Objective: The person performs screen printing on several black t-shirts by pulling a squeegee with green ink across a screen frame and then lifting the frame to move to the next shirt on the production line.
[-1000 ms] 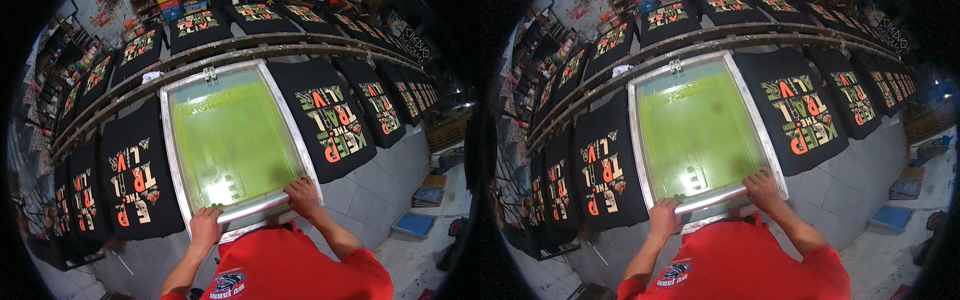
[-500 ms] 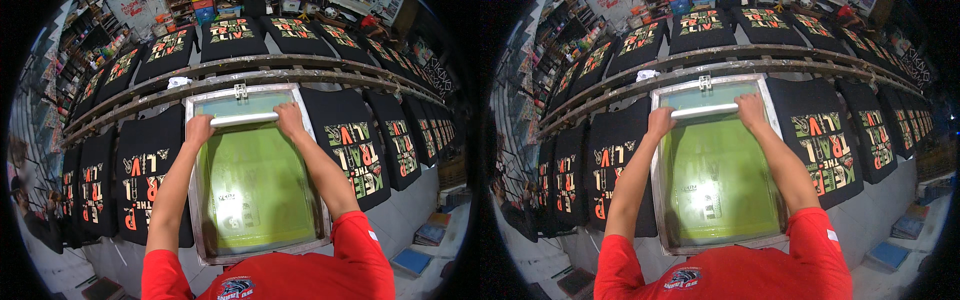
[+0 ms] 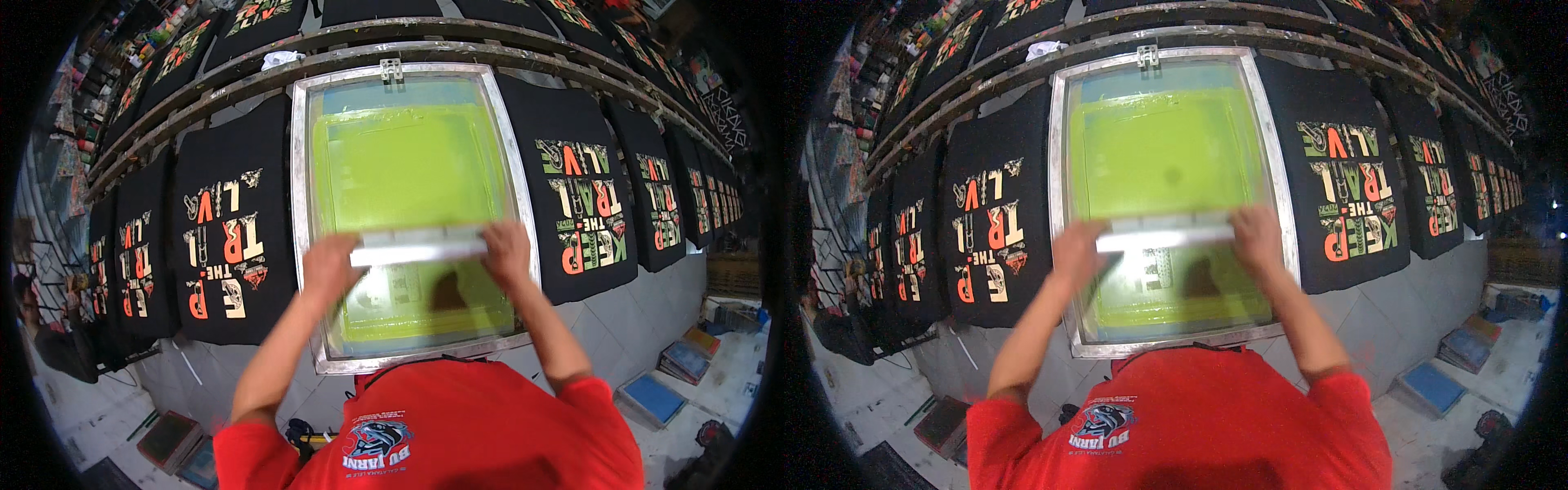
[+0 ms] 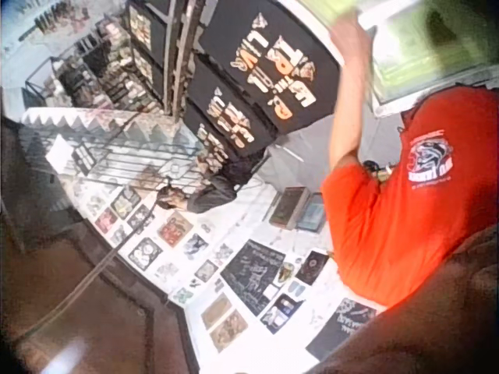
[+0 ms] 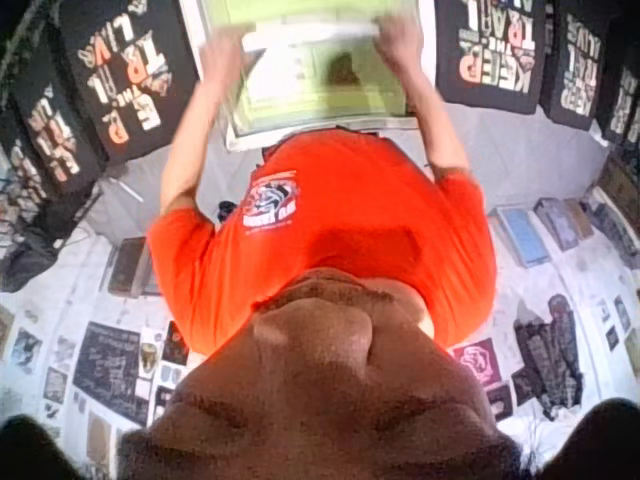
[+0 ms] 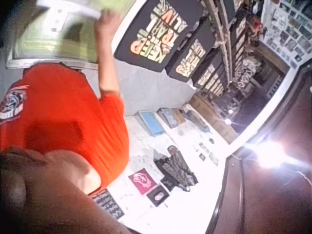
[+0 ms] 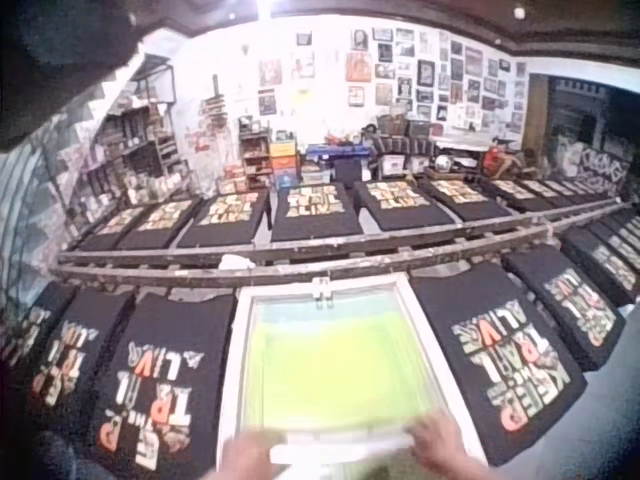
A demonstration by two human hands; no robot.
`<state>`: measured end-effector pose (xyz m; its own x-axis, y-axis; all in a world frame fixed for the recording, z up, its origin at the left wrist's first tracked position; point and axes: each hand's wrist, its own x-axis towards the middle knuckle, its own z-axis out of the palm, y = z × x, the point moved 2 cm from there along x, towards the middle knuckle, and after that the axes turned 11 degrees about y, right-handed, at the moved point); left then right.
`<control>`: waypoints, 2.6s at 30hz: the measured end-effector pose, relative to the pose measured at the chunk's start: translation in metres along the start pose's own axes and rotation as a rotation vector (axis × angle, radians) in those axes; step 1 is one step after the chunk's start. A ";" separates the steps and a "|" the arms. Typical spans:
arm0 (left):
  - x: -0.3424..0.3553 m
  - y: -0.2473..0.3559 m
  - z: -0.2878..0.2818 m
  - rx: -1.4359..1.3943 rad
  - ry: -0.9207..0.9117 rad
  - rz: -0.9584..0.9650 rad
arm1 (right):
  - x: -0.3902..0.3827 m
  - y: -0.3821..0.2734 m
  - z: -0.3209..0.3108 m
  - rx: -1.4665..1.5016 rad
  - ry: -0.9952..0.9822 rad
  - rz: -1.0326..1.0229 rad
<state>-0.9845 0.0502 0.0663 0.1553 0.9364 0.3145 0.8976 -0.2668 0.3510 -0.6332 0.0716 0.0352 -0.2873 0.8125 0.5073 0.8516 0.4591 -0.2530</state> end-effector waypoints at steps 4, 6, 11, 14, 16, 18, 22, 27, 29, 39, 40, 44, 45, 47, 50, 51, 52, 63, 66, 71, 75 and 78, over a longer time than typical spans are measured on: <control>-0.148 0.052 -0.025 -0.044 0.018 0.117 | -0.126 -0.057 -0.065 -0.022 0.005 0.001; -0.176 0.068 -0.026 -0.056 0.081 0.108 | -0.156 -0.068 -0.074 -0.021 0.069 0.015; -0.162 0.070 -0.032 -0.082 0.074 0.071 | -0.143 -0.071 -0.083 -0.015 0.027 0.051; -0.152 0.073 -0.044 -0.127 -0.001 0.035 | -0.126 -0.074 -0.096 -0.016 -0.069 0.055; -0.158 0.075 -0.052 -0.120 -0.015 0.065 | -0.130 -0.077 -0.102 -0.018 -0.092 0.036; -0.169 0.079 -0.051 -0.098 0.011 0.095 | -0.144 -0.081 -0.101 -0.036 -0.072 0.013; -0.175 0.067 -0.030 -0.071 0.067 0.132 | -0.168 -0.068 -0.070 -0.029 0.059 0.047; -0.116 0.031 0.004 -0.017 0.188 0.168 | -0.094 -0.046 -0.038 -0.002 0.096 0.031; -0.077 0.012 0.019 -0.019 0.244 0.183 | -0.068 -0.020 -0.006 -0.004 0.120 -0.004; 0.191 -0.072 0.050 0.049 0.167 0.033 | 0.176 0.088 0.092 -0.085 0.136 -0.114; 0.216 -0.077 0.036 0.131 -0.035 -0.104 | 0.215 0.084 0.085 -0.065 -0.094 -0.066; 0.275 -0.099 0.021 0.143 -0.163 -0.106 | 0.282 0.091 0.085 -0.206 -0.327 -0.067; 0.278 -0.090 0.022 0.142 -0.131 -0.115 | 0.283 0.097 0.084 -0.182 -0.251 -0.023; 0.275 -0.085 0.026 0.155 -0.061 -0.118 | 0.279 0.093 0.089 -0.175 -0.208 -0.001; 0.252 -0.090 0.033 0.216 0.008 -0.076 | 0.256 0.082 0.094 -0.155 -0.106 0.004; 0.247 -0.085 0.034 0.228 0.027 -0.068 | 0.246 0.083 0.093 -0.152 -0.051 -0.005; 0.241 -0.080 0.035 0.212 0.032 -0.049 | 0.236 0.084 0.093 -0.151 0.005 -0.015; -0.063 0.019 -0.012 -0.076 -0.048 -0.017 | -0.050 -0.036 -0.045 0.034 -0.126 0.086; -0.163 0.051 -0.019 -0.091 0.002 0.090 | -0.132 -0.063 -0.076 0.031 -0.005 0.037; -0.175 0.063 -0.019 -0.074 0.115 0.138 | -0.155 -0.071 -0.076 -0.012 0.075 0.048; -0.144 0.065 -0.040 -0.125 0.000 0.069 | -0.116 -0.071 -0.091 -0.009 -0.067 0.068; -0.154 0.067 -0.048 -0.142 -0.007 0.072 | -0.129 -0.079 -0.101 0.031 -0.114 0.099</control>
<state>-0.9681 -0.1227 0.0837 0.2206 0.9152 0.3373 0.8167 -0.3624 0.4491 -0.6187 -0.1057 0.0732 -0.2525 0.8891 0.3819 0.8648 0.3843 -0.3230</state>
